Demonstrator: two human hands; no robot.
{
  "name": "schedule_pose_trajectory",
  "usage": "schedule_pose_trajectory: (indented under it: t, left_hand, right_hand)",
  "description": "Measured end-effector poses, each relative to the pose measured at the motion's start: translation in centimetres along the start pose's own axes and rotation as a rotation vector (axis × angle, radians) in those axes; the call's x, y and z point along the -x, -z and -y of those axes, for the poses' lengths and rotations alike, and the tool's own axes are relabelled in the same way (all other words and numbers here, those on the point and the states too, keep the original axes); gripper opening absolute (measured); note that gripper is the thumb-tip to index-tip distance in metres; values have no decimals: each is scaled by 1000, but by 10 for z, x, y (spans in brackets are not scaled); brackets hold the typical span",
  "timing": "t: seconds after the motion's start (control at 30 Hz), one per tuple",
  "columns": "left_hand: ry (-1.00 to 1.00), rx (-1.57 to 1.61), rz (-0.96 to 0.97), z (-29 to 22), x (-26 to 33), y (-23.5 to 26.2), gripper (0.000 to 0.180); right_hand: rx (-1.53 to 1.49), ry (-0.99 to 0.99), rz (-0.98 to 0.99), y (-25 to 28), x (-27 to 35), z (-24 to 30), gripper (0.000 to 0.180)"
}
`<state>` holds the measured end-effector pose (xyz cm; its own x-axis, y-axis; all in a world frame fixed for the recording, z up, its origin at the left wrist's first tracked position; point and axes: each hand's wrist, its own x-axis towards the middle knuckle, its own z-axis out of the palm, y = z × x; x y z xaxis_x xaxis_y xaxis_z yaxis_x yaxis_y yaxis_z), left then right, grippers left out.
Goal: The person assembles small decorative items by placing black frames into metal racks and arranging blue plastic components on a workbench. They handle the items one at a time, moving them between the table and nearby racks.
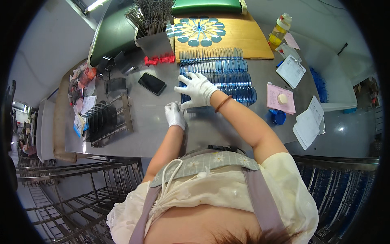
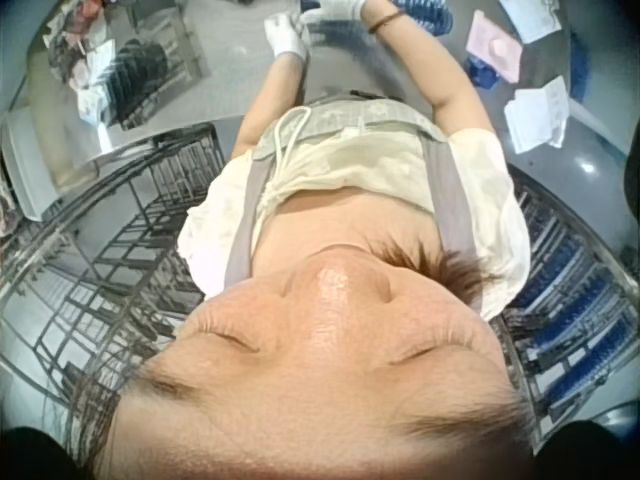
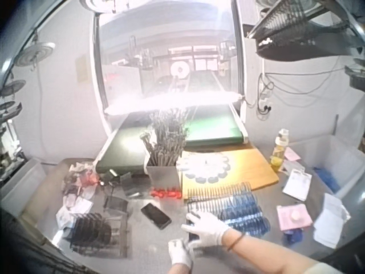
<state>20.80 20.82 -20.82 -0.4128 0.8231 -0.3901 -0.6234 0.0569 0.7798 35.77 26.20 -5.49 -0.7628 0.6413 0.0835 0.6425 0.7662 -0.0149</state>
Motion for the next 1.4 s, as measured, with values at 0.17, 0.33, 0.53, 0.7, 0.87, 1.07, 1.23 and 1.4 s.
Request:
schedule_pose_trajectory:
  t: [0.17,0.33,0.53,0.7,0.87,1.07,1.23,1.4]
  left_hand:
    - [156,-15,174,-15,-15,36,25]
    - [-172,-2,-267,-73,-59,78,29]
    - [-278,-142,-187,-80,-61,47,18]
    - [-89,-554,-76,-84,-45,51,22]
    - [37,-527,-90,-86,-53,70,14]
    - [-37,-484,-34,-88,-62,69,10]
    - [-105,-264,-214,-92,-71,68,10]
    - [-115,-138,-180,-91,-69,73,11]
  right_hand:
    - [-4,55,-100,12,35,-23,69]
    - [112,-75,142,24,99,-60,67]
    - [93,19,14,17,103,-66,64]
    - [74,45,7,12,105,-71,65]
    - [139,85,-96,4,103,-74,68]
    - [169,44,-132,-3,99,-71,68]
    - [157,7,-122,-4,98,-68,66]
    - [168,-5,-130,-1,95,-67,63]
